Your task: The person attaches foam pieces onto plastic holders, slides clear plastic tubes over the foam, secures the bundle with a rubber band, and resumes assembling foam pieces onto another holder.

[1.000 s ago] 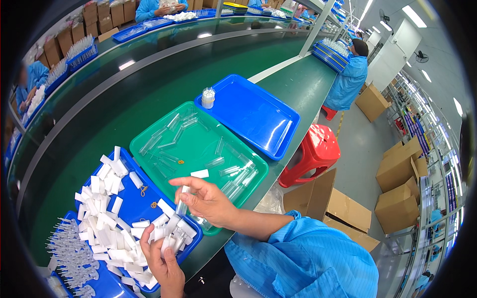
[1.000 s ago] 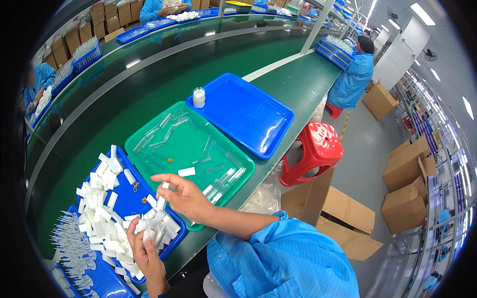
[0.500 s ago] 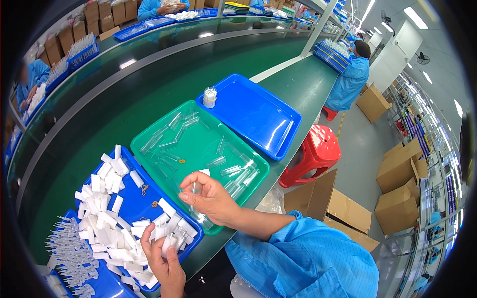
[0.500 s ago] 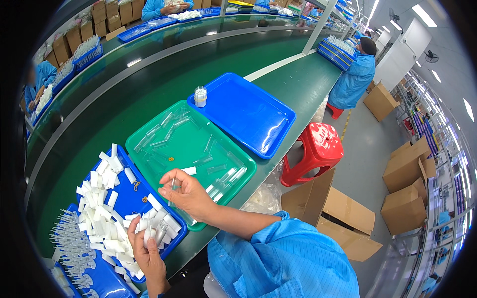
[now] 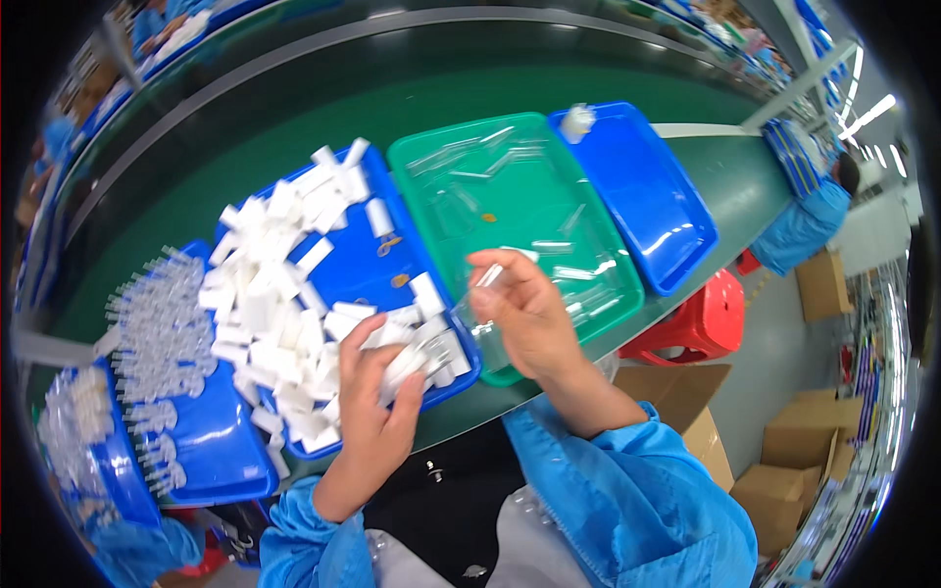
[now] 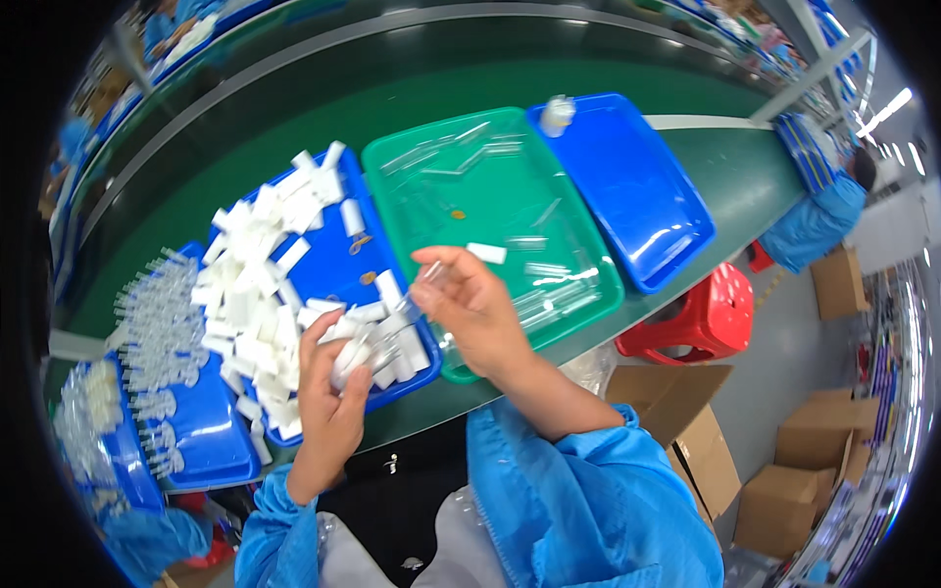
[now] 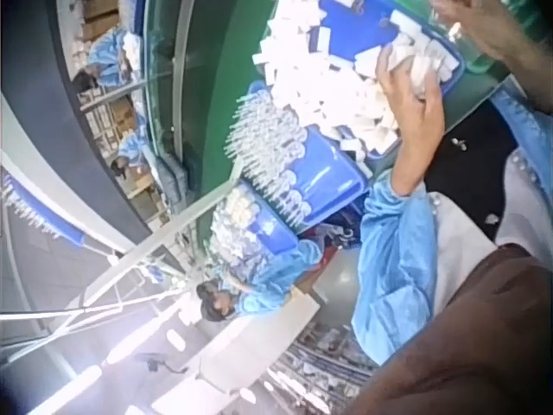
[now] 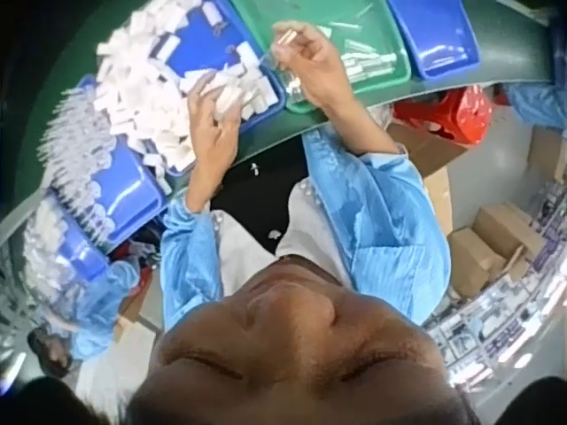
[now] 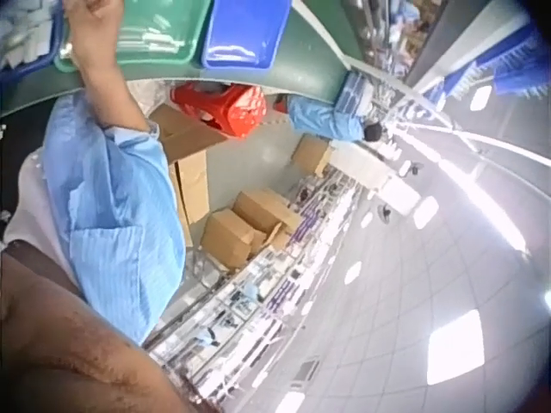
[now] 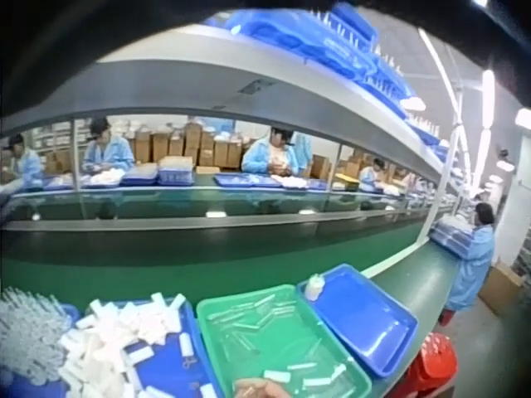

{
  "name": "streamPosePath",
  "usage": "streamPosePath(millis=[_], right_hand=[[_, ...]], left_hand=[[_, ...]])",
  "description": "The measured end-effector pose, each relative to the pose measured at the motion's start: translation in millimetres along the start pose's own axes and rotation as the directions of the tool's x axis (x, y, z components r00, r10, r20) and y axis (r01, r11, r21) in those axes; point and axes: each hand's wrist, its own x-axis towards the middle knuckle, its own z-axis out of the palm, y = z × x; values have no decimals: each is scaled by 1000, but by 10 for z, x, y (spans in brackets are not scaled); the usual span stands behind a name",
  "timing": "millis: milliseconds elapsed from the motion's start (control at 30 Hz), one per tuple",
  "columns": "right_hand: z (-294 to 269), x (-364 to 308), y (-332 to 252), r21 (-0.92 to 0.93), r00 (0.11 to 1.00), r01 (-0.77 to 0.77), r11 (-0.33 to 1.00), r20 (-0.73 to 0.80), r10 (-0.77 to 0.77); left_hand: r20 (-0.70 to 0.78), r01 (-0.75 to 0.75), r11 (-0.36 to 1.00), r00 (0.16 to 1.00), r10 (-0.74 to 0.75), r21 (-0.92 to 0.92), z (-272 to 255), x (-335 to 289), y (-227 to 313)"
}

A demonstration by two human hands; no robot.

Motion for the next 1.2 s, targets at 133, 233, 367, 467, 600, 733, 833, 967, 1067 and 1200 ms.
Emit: streamPosePath(millis=[133,233,367,467,600,733,833,967,1067,1200], right_hand=[[68,7,-4,-3,999,-21,1000,33,21],[91,-10,13,-23,999,-15,1000,40,16],[134,-20,12,-51,999,-12,999,39,14],[130,-24,11,-97,999,-16,995,49,21],[212,-90,-6,-255,980,200,946,69,-188],[195,-86,-4,-296,971,229,928,133,-197],[194,-113,-11,-417,963,263,870,169,-211],[201,-139,-34,-553,942,334,763,216,-255],[218,-100,1,-437,957,291,851,151,-249],[201,-91,7,-251,985,137,958,136,-105]], left_hand=[[-25,51,997,998,-52,-49,-16,-29,11],[1,59,996,998,-59,-68,-21,-36,3],[23,83,994,996,-82,-70,-27,-51,6],[31,82,994,996,-80,-67,-28,-52,-6],[54,90,991,995,-85,-96,-24,-49,11],[74,108,990,992,-101,-94,-30,-28,36],[63,103,989,993,-96,-104,-25,-34,28],[55,101,988,994,-95,-118,-25,-32,32],[53,93,988,995,-87,-122,-33,-36,20],[57,97,984,994,-90,-149,-34,-40,10]])
